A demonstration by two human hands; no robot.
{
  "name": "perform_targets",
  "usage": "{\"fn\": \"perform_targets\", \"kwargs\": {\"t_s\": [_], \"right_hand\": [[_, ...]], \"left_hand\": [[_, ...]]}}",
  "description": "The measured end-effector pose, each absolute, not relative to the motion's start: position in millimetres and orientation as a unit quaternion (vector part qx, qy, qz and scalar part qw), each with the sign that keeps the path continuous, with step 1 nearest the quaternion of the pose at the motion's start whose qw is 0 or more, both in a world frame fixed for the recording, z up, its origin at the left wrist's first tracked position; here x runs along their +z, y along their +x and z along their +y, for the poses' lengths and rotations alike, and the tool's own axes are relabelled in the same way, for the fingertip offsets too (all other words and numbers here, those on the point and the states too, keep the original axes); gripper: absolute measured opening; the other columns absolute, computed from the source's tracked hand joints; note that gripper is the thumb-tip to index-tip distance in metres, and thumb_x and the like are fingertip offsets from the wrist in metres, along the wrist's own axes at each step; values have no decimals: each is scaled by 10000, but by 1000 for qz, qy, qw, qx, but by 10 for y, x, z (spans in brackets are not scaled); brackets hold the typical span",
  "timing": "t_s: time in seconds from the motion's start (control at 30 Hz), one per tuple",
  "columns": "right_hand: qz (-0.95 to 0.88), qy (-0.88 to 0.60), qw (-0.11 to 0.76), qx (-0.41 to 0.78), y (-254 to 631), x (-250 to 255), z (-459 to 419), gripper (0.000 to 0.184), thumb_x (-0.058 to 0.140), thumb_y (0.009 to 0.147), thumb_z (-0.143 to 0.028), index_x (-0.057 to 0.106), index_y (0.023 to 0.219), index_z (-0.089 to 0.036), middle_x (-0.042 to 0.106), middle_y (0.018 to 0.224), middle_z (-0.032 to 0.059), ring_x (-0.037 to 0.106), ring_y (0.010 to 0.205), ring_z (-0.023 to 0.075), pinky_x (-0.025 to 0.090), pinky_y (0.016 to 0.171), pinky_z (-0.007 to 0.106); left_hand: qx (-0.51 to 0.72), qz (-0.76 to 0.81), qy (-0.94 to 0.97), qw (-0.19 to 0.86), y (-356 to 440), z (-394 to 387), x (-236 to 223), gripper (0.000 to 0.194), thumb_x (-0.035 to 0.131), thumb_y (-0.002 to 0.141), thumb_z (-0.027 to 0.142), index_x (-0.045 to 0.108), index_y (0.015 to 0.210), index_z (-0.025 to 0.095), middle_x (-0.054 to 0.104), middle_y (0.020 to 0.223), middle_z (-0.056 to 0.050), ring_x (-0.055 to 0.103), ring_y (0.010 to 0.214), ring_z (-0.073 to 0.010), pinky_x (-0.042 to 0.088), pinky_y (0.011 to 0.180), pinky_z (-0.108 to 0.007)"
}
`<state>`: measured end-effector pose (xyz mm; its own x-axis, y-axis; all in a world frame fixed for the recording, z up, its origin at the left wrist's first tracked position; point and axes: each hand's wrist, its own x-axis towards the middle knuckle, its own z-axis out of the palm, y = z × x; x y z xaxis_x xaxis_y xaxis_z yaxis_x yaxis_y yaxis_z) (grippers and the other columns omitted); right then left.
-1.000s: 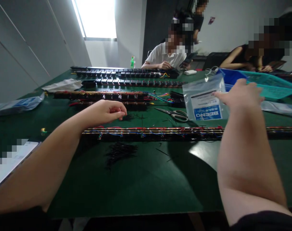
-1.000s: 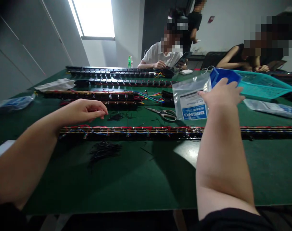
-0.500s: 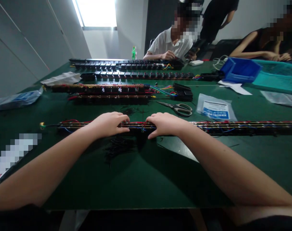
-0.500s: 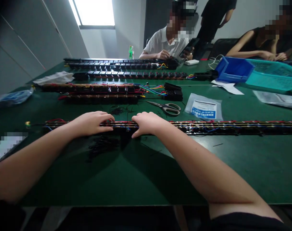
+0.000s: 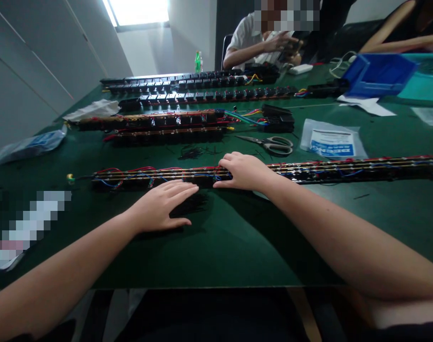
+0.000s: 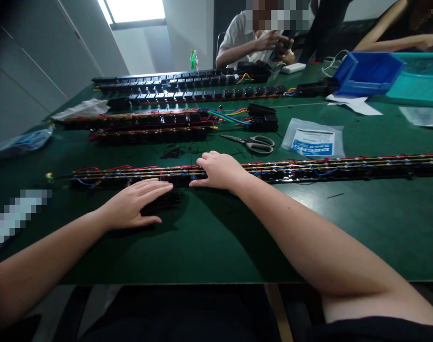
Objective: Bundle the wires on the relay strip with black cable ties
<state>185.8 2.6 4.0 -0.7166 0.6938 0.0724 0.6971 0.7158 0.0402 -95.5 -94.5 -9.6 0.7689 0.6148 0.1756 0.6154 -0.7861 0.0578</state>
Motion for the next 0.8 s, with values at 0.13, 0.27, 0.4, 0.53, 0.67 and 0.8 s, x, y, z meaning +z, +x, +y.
{"fn": "perform_targets", "kwargs": {"t_s": [0.13,0.27,0.4,0.53,0.67,0.8], "right_hand": [[-927,-373,31,-32,1862,37,28,604,508,850,-723,630,1044,-165,659,1099,131,591,1024,291,434,755,347],[-928,-368,37,-39,1868,31,13,617,488,858,-727,628,1060,-161,658,1108,130,595,1024,286,440,768,350],[-928,-368,38,-49,1873,20,12,623,486,860,-728,627,1075,-161,662,1101,122,597,1020,277,445,784,349],[-928,-365,42,-54,1876,6,25,618,491,856,-731,631,1057,-164,664,1092,117,602,1010,274,453,784,353],[-929,-362,44,-62,1874,5,20,577,429,912,-687,628,1059,-167,667,1080,111,604,999,266,446,777,348],[-929,-362,40,-66,1869,17,5,536,423,934,-649,630,1033,-164,669,1068,116,598,993,263,434,765,341]], "left_hand": [[-149,-370,-917,8,-1061,-1011,-120,610,543,934,520,456,1429,175,588,1385,-122,541,1289,-264,435,1122,-435],[-49,-403,-911,-73,-1067,-1011,-165,778,512,921,601,256,1550,222,358,1585,-108,378,1442,-295,387,1168,-470],[6,-390,-917,-80,-1000,-1011,-230,841,474,926,629,122,1584,240,147,1660,-66,166,1534,-293,273,1235,-490],[9,-395,-916,-75,-921,-1105,-262,815,421,959,601,64,1588,225,80,1665,-58,115,1546,-255,216,1262,-461],[5,-358,-929,-93,-783,-1182,-257,730,405,990,525,96,1585,235,180,1650,-40,205,1528,-199,211,1269,-403],[-21,-328,-939,-106,-602,-1076,-248,606,387,1013,416,250,1554,180,282,1620,-74,269,1507,-214,243,1254,-408]]}}
